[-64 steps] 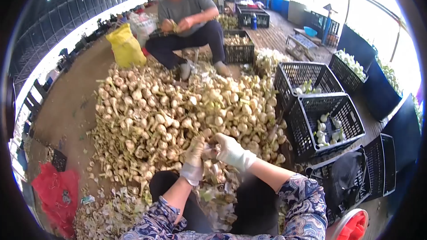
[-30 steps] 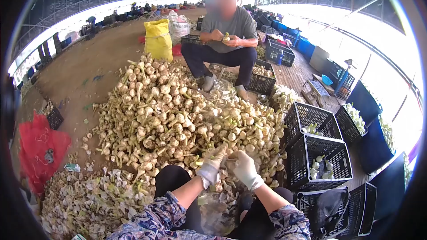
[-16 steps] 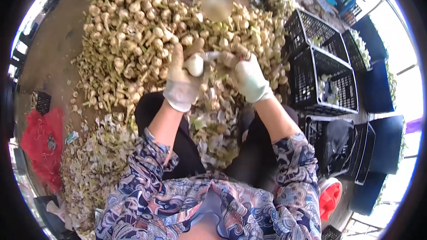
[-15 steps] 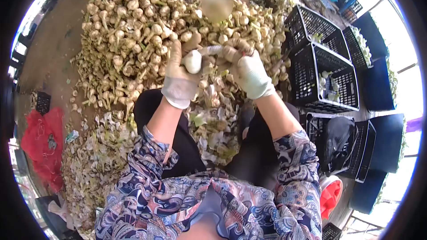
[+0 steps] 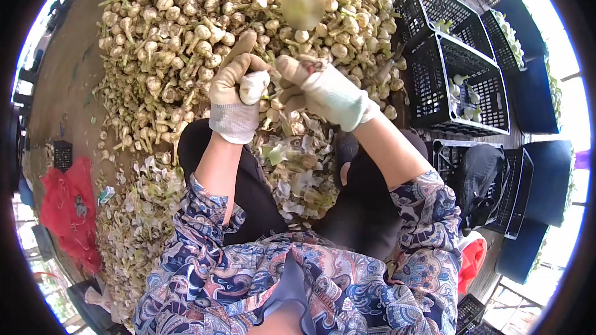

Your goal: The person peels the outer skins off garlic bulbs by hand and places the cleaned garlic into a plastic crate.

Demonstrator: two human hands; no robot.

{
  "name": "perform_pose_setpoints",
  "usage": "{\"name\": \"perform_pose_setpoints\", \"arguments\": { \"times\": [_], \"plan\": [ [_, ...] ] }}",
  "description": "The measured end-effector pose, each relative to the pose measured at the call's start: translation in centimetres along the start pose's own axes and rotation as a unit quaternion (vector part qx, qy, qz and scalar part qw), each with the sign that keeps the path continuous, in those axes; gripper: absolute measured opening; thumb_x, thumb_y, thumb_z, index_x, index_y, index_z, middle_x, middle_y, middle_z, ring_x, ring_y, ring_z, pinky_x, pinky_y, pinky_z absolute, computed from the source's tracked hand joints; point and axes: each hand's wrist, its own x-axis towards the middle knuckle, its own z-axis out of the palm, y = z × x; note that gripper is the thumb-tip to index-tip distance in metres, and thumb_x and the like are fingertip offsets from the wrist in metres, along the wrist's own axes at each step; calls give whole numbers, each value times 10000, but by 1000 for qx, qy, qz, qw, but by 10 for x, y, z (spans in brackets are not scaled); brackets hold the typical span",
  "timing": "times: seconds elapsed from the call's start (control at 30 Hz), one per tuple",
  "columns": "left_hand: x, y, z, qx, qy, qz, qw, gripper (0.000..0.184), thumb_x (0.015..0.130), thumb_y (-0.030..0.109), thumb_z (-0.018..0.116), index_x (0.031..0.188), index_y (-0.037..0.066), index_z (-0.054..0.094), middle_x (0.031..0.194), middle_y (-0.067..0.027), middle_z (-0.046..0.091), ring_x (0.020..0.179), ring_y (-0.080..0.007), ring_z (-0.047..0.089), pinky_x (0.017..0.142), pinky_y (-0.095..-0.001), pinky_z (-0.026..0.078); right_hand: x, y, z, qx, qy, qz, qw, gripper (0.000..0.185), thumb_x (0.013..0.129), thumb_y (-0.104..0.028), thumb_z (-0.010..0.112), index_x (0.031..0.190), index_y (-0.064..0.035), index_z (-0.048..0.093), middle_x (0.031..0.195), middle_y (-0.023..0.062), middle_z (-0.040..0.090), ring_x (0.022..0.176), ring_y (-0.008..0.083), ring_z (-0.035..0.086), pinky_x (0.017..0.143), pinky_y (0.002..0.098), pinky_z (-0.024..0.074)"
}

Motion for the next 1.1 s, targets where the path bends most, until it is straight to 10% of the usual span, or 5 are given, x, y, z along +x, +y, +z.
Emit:
{"name": "perform_pose_setpoints", "arguments": {
  "times": [0.4, 0.57, 0.73, 0.9, 1.1],
  "plan": [
    [8, -18, -2, -202, -108, -73, 971, 462, 810, -7, 607, 1263, 6, 519, 993, -119, 647, 760, -202, 641, 683, -298, 545, -5, -4, -2, -73, 4, 5, 997, 172, 864, -94, 626, 959, 41, 578, 836, 115, 646, 708, 160, 648, 640, 281, 550],
    [7, -17, 3, -171, -92, -93, 977, 473, 823, -6, 585, 1288, 4, 496, 1044, -113, 634, 852, -205, 639, 760, -292, 537, -10, -20, -14, -228, 25, -173, 958, 347, 838, -87, 651, 1177, -42, 594, 1045, 110, 654, 921, 168, 623, 796, 279, 509],
    [-3, -22, 5, -125, -125, -98, 979, 472, 847, 71, 597, 1303, 24, 489, 1159, -85, 595, 1023, -204, 590, 938, -342, 465, -16, -2, -11, -350, -76, -325, 875, 201, 734, 20, 686, 923, -45, 656, 872, 86, 652, 860, 215, 637, 765, 331, 513],
    [13, -22, 2, -148, -183, -94, 968, 428, 877, 74, 572, 1291, 8, 489, 1095, -97, 626, 1007, -245, 604, 966, -382, 455, -38, 6, -16, -505, -193, -232, 809, 212, 660, 48, 612, 854, -30, 645, 823, 120, 626, 766, 270, 617, 702, 348, 490],
    [-10, -64, -8, -340, -123, -326, 874, 495, 965, 428, 356, 1089, -11, 548, 979, -207, 640, 817, -332, 629, 803, -437, 512, -15, 3, -22, -112, 7, 58, 992, 113, 883, -99, 583, 941, -12, 624, 785, 56, 589, 693, 131, 598, 605, 258, 503]
  ]
}}
